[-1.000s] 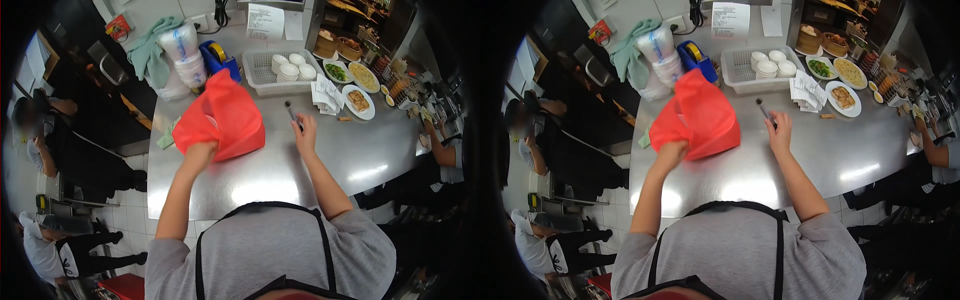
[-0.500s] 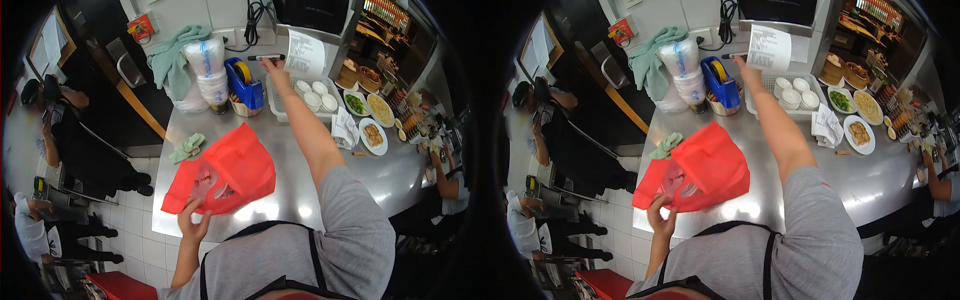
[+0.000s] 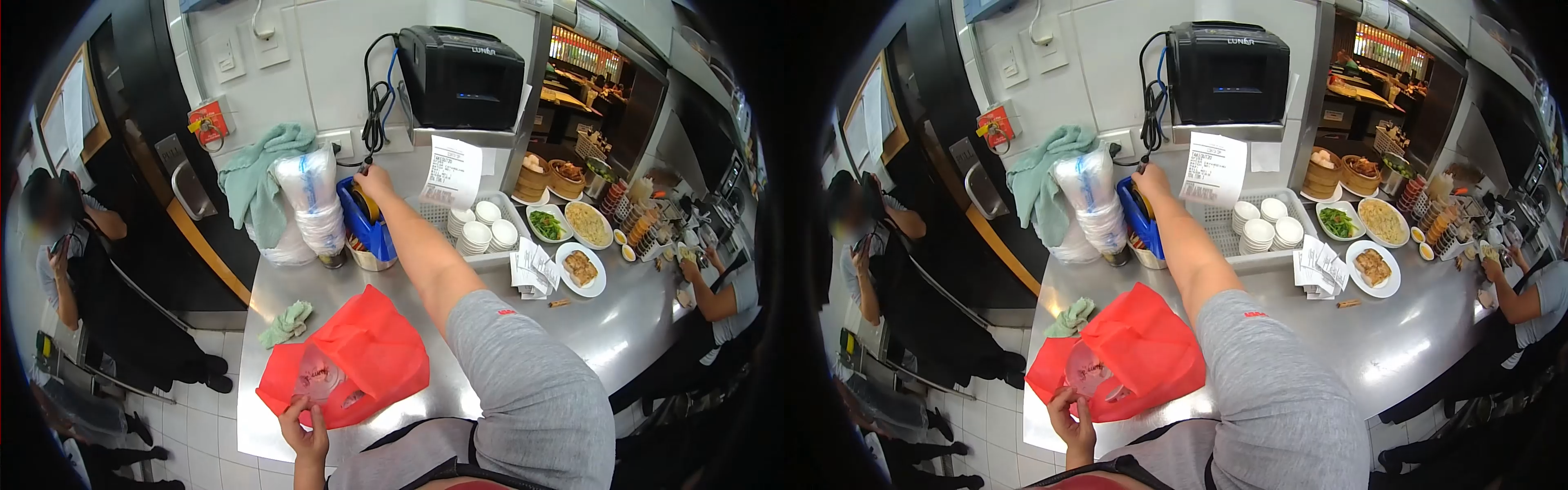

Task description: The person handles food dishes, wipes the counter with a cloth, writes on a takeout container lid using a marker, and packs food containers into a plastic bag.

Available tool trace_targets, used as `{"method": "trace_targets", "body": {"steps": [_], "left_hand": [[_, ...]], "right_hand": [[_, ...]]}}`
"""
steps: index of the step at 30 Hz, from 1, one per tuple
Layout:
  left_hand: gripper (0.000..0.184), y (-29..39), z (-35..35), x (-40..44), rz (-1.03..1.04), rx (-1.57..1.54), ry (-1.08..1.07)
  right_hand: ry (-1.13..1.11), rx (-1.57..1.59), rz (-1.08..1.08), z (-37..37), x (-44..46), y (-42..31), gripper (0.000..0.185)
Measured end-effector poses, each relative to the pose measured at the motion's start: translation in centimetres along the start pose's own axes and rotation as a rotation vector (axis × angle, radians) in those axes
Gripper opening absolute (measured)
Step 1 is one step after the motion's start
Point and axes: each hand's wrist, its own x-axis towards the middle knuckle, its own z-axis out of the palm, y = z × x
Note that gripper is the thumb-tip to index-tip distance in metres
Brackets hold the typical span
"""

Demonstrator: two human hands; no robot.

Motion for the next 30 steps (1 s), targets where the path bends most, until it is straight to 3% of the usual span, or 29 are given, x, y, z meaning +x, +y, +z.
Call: {"method": "trace_targets", "body": {"steps": [5,8,11,13,18,20,24,25,30], "left_hand": [[0.027,-0.7,0.6,-0.6,-0.051,0.054,-0.033],[0.026,-0.7,1.1,-0.7,-0.088,0.017,-0.063],[0.026,-0.5,1.3,-0.2,-0.116,0.007,-0.100],[0.025,-0.8,1.3,-0.1,-0.132,0.007,-0.124],[0.023,-1.4,2.3,0.1,-0.181,-0.021,-0.189],[0.023,-1.2,2.9,0.7,-0.140,0.003,-0.181],[0.023,-0.7,3.1,1.6,-0.117,0.011,-0.212],[0.023,-0.5,3.0,1.9,-0.102,0.015,-0.222],[0.021,0.1,2.6,1.4,-0.129,0.010,-0.193]], "right_hand": [[-0.043,0.017,-0.034,0.8,0.6,0.7,0.039],[0.087,-0.085,-0.100,1.9,1.6,1.7,0.039],[-0.058,-0.145,-0.237,1.5,3.1,2.7,0.039],[-0.375,-0.007,-0.219,0.8,3.8,3.0,0.037],[-0.342,-0.053,-0.251,0.9,2.5,1.9,0.030],[-0.278,-0.183,-0.560,0.9,1.1,0.6,0.025],[-0.159,-0.256,-0.440,2.8,0.9,0.3,0.025],[-0.167,-0.387,-0.344,3.5,1.4,-0.1,0.032],[-0.321,-0.419,-0.235,4.1,2.5,0.0,0.039]]}}
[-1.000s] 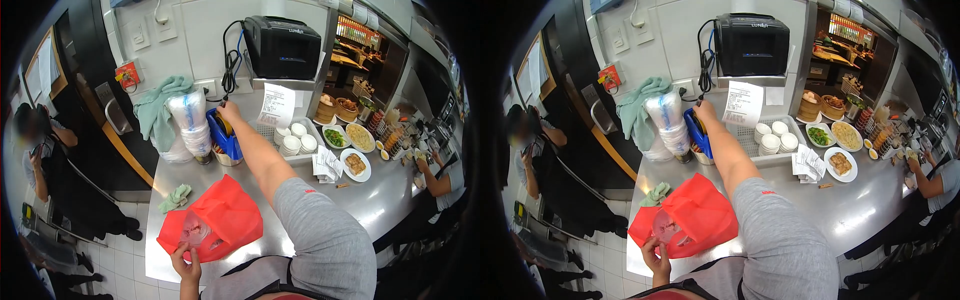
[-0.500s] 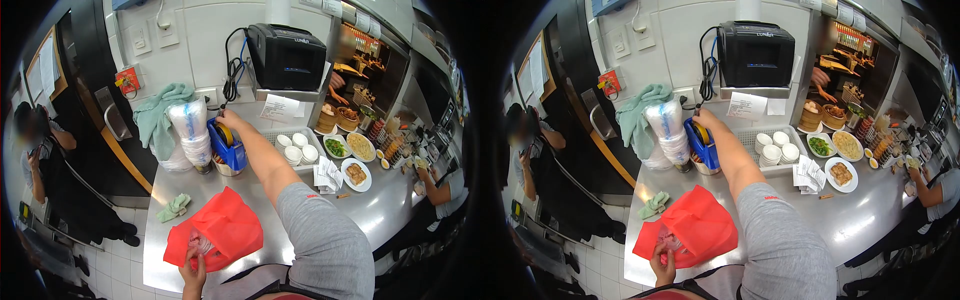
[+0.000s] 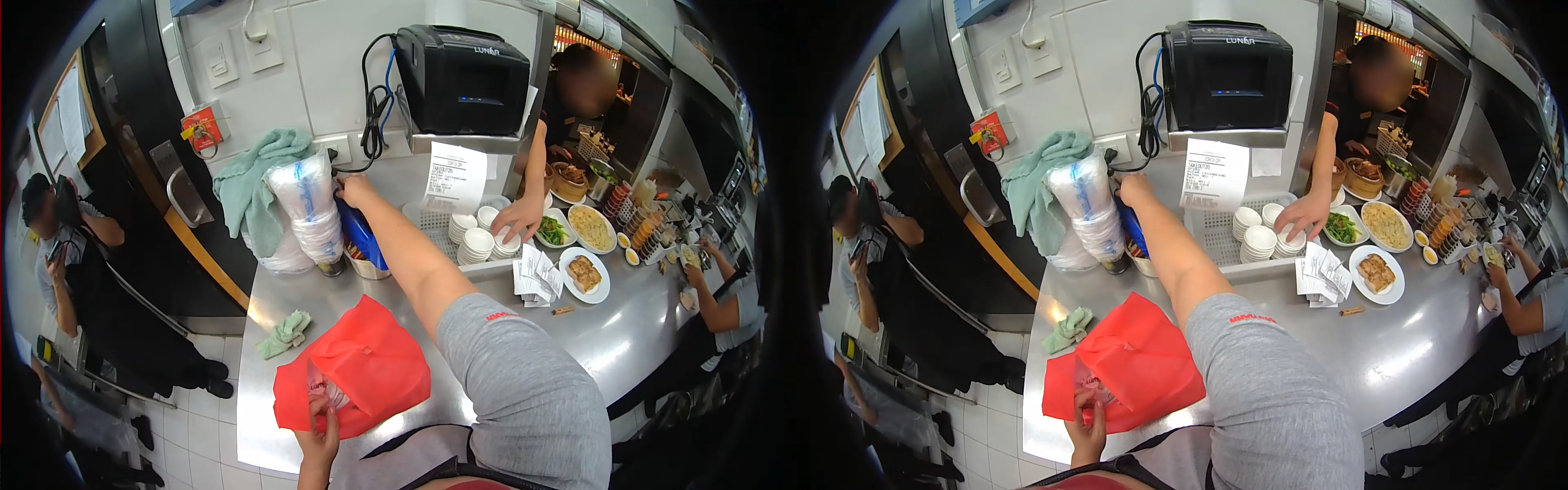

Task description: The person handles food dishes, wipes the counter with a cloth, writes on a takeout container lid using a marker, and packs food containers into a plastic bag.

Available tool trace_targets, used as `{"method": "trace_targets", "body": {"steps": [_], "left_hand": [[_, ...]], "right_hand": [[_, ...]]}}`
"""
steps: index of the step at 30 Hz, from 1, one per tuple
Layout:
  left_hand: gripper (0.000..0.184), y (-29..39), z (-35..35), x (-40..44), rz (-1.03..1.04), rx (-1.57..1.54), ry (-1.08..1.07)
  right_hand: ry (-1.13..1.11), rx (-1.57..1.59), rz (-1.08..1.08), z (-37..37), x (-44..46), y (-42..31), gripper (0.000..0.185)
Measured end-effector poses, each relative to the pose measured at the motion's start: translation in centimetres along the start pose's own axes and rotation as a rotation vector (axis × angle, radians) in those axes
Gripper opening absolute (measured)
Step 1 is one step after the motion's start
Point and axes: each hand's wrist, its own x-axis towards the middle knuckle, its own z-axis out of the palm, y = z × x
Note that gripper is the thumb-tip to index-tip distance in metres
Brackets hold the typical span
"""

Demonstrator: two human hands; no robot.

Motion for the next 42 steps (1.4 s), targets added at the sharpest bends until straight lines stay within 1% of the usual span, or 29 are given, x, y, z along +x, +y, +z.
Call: {"method": "trace_targets", "body": {"steps": [2,3,4,6,7,9,10,11,12,13,15,16,17,18,19,20,21,22,24,26,28,30,32,34,35,37,38,40,42], "left_hand": [[0.020,-0.4,-0.1,-0.6,-0.023,-0.042,0.018],[0.020,-0.1,-0.3,-1.0,-0.038,-0.032,0.004],[0.019,0.2,-0.2,-0.9,-0.023,-0.001,0.007],[0.019,0.7,-0.8,-1.2,-0.035,0.041,-0.023],[0.019,0.9,-0.8,-1.2,-0.052,0.048,-0.032],[0.017,0.7,-0.4,-1.2,-0.076,0.036,-0.032],[0.017,1.0,-0.4,-1.3,-0.076,0.038,-0.042],[0.017,1.5,-0.2,-1.1,-0.010,0.065,-0.009],[0.017,1.9,-0.1,-0.9,0.058,0.090,0.027],[0.017,2.1,-0.1,-0.9,0.064,0.084,0.017],[0.017,2.7,-0.2,-0.9,0.074,0.062,0.012],[0.017,3.1,-0.1,-1.0,0.088,0.035,0.012],[0.016,3.5,-0.1,-1.1,0.117,0.049,0.015],[0.016,3.8,0.0,-1.3,0.116,0.046,0.012],[0.015,4.2,0.1,-1.5,0.134,0.034,0.013],[0.015,4.5,0.2,-1.8,0.153,0.022,0.014],[0.015,4.7,0.4,-2.0,0.156,0.019,0.008],[0.014,4.9,0.7,-2.3,0.162,-0.008,-0.009],[0.014,5.9,1.6,-2.8,0.175,-0.051,-0.046],[0.014,7.4,2.6,-3.1,0.248,-0.108,-0.098],[0.015,8.5,3.7,-3.9,0.294,-0.157,-0.153],[0.015,8.2,5.2,-5.4,0.252,-0.310,-0.262],[0.014,7.3,7.4,-6.8,0.255,-0.347,-0.321],[0.020,5.3,9.8,-8.6,0.094,-0.345,-0.534],[0.020,3.7,11.3,-10.0,0.098,-0.346,-0.545],[0.027,0.7,13.4,-12.6,-0.277,-0.389,-0.651],[0.027,0.3,13.7,-12.7,-0.269,-0.387,-0.655],[0.032,0.2,14.4,-12.5,-0.354,-0.477,-0.589],[0.030,-0.3,14.8,-11.7,-0.306,-0.399,-0.571]], "right_hand": [[0.140,0.001,0.096,-0.4,-2.1,-1.0,0.038],[0.082,0.036,0.113,-0.9,-2.4,-1.1,0.044],[0.072,0.045,0.123,-1.8,-2.9,-1.4,0.044],[0.188,0.010,0.051,-2.7,-5.6,-1.6,0.050],[0.174,0.015,0.071,-2.9,-7.3,-1.4,0.050],[0.255,0.066,-0.098,-4.7,-10.1,-0.9,0.052],[0.292,0.141,-0.213,-5.4,-12.3,-0.6,0.049],[0.330,0.218,-0.331,-5.9,-15.1,-0.3,0.045],[0.325,0.277,-0.383,-6.6,-18.5,-0.4,0.043],[0.318,0.337,-0.435,-7.2,-22.4,-0.6,0.041],[0.216,0.296,-0.468,-7.6,-30.6,0.0,0.032],[0.197,0.314,-0.439,-6.4,-34.9,0.8,0.028],[0.129,0.393,-0.308,-4.3,-39.6,1.7,0.023],[-0.002,0.495,-0.218,-4.2,-44.2,1.5,0.018],[-0.108,0.497,-0.164,-2.4,-48.6,2.3,0.014],[-0.163,0.459,-0.158,-0.3,-53.1,2.7,0.011],[-0.280,0.279,-0.313,1.0,-56.4,3.6,0.010],[-0.327,0.284,-0.266,0.0,-57.9,3.2,0.011],[-0.186,0.349,-0.144,-0.8,-57.3,2.8,0.015],[-0.091,0.218,-0.137,-1.6,-55.9,1.9,0.017],[-0.076,0.185,-0.137,-1.7,-54.2,1.8,0.019],[-0.072,0.203,-0.189,-0.2,-52.9,3.0,0.021],[-0.082,0.242,-0.187,0.1,-52.2,3.6,0.021],[-0.093,0.288,-0.186,0.0,-52.9,4.0,0.021],[-0.090,0.289,-0.179,-0.1,-53.4,4.0,0.021],[-0.105,0.274,-0.179,-0.3,-54.8,4.2,0.023],[-0.087,0.269,-0.188,-0.8,-56.1,4.0,0.023],[-0.081,0.268,-0.168,-2.3,-58.4,3.8,0.023],[-0.075,0.296,-0.171,-3.1,-59.5,4.3,0.022]]}}
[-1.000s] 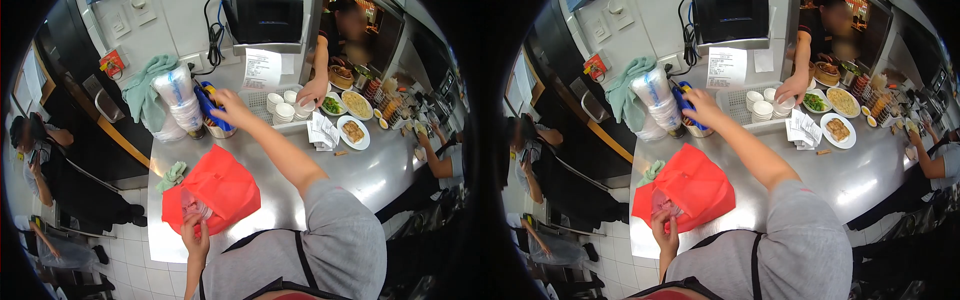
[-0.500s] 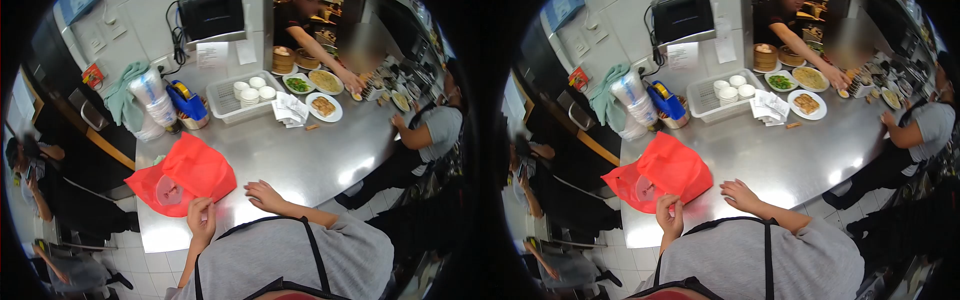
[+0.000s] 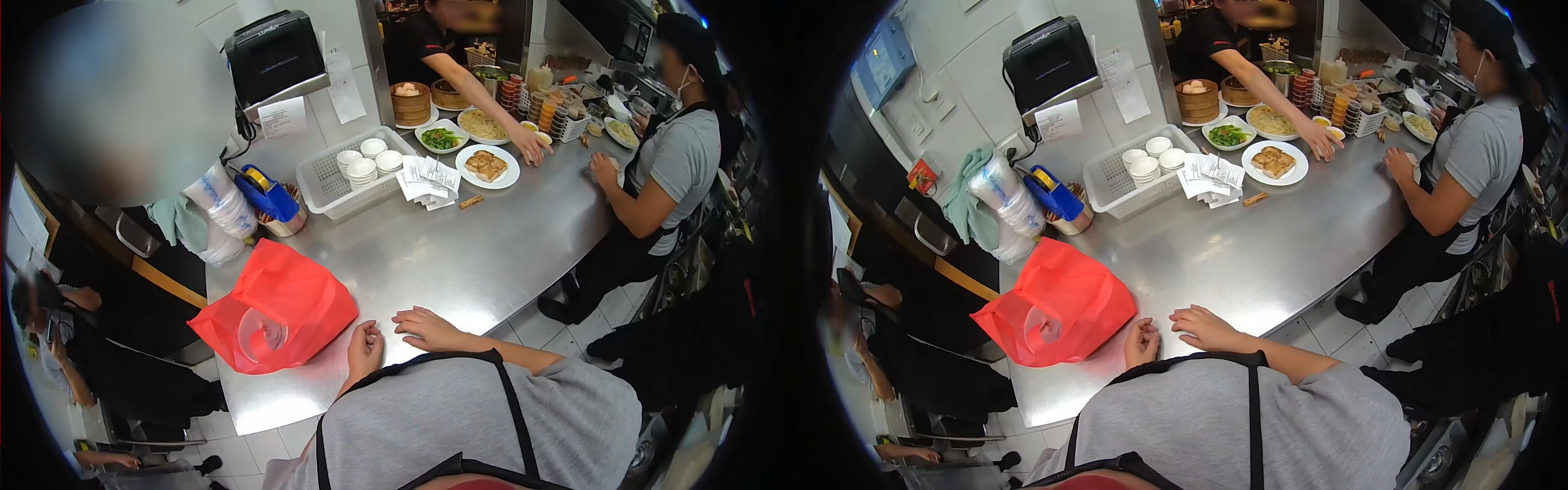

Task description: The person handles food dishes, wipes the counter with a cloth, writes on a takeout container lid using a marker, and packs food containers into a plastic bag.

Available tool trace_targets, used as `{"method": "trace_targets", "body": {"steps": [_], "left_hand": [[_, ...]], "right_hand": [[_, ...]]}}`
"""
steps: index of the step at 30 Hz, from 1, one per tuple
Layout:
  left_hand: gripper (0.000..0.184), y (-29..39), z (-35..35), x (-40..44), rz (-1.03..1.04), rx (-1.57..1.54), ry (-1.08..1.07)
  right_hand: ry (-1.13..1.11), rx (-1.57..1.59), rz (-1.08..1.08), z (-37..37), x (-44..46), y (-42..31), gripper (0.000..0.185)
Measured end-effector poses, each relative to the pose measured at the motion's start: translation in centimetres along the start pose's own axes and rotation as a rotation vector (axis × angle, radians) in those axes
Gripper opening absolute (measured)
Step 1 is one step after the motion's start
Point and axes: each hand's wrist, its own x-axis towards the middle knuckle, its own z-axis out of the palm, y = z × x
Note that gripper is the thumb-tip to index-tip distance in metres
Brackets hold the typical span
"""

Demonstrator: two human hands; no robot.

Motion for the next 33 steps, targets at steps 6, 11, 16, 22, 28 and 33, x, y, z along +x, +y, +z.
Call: {"method": "trace_targets", "body": {"steps": [6,11,16,22,28,33], "left_hand": [[0.024,0.8,-0.1,1.9,0.099,0.260,-0.065],[0.022,0.7,0.1,1.9,0.115,0.289,-0.061],[0.019,1.6,0.1,1.9,0.073,0.305,-0.047],[0.015,1.4,0.0,1.9,0.078,0.296,-0.037],[0.015,1.0,-0.1,2.0,0.083,0.288,-0.048],[0.020,1.8,-0.4,2.2,0.131,0.334,-0.107]], "right_hand": [[0.037,0.071,0.016,-0.4,0.2,0.6,0.018],[0.055,0.082,0.031,-0.5,0.5,1.1,0.013],[0.092,0.111,0.098,-0.4,1.8,2.1,0.008],[0.111,0.097,0.080,-0.4,3.4,2.8,0.007],[0.164,0.281,0.155,0.2,4.5,4.4,0.012],[0.592,0.653,0.240,-5.3,11.7,5.8,0.048]]}}
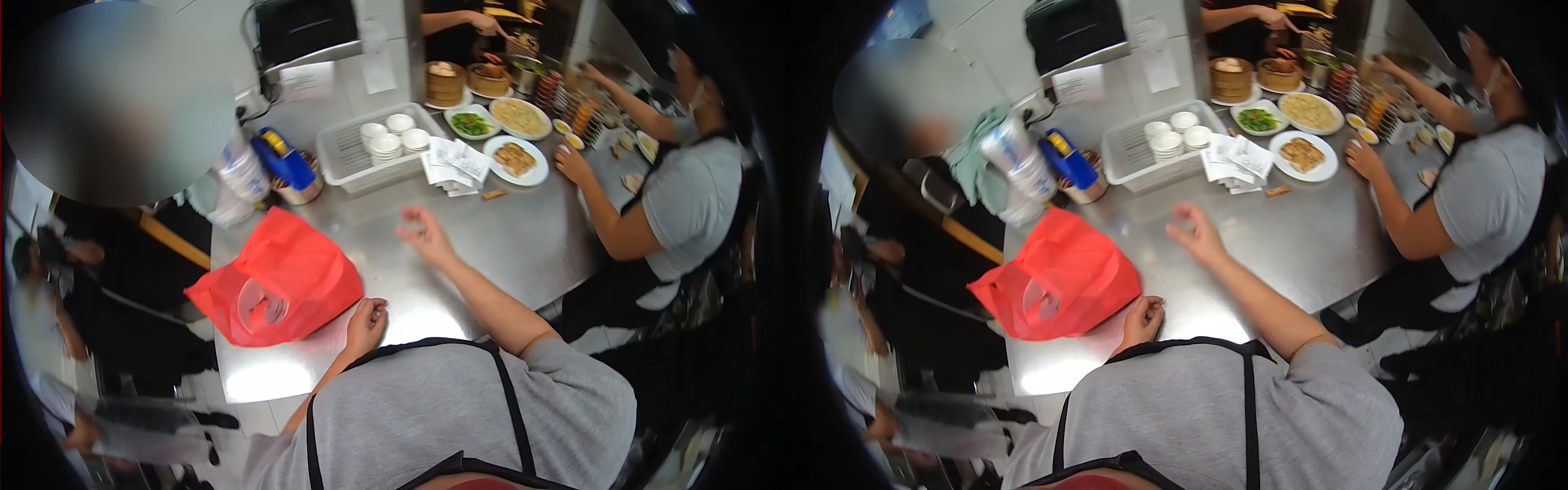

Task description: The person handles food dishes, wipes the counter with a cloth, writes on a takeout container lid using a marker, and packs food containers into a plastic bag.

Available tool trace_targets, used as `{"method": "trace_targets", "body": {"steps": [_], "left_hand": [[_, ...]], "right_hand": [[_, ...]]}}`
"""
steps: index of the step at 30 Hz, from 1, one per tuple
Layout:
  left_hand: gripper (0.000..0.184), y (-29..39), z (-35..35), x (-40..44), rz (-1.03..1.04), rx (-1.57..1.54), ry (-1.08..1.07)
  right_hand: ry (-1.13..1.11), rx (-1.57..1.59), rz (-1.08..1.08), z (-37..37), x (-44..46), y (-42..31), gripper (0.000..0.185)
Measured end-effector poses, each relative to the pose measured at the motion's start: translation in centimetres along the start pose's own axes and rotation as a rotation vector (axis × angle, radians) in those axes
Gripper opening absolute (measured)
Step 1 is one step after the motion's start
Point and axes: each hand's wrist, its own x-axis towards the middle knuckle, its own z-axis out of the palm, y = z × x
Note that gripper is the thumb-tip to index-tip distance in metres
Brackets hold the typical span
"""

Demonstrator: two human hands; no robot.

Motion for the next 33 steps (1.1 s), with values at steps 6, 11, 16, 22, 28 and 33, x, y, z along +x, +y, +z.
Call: {"method": "trace_targets", "body": {"steps": [6,11,16,22,28,33], "left_hand": [[0.023,6.8,-4.9,3.4,0.117,-0.031,-0.123],[0.023,9.4,-7.3,6.0,0.200,-0.108,0.049],[0.020,8.4,-8.6,6.7,0.193,-0.212,0.027],[0.032,11.6,-13.9,14.6,0.249,-0.565,0.370],[0.035,11.8,-16.8,22.3,-0.040,-0.737,0.486],[0.023,12.0,-16.3,24.2,-0.063,-0.685,0.378]], "right_hand": [[0.084,-0.148,-0.361,3.0,13.5,-9.8,0.098],[0.093,0.094,-0.069,7.7,20.1,-12.3,0.097],[0.015,0.226,-0.026,7.7,19.4,-12.4,0.064],[-0.031,0.448,-0.033,6.9,18.5,-13.6,0.060],[-0.056,0.374,-0.053,6.4,18.3,-14.0,0.058],[-0.050,0.352,-0.041,6.3,18.6,-13.5,0.057]]}}
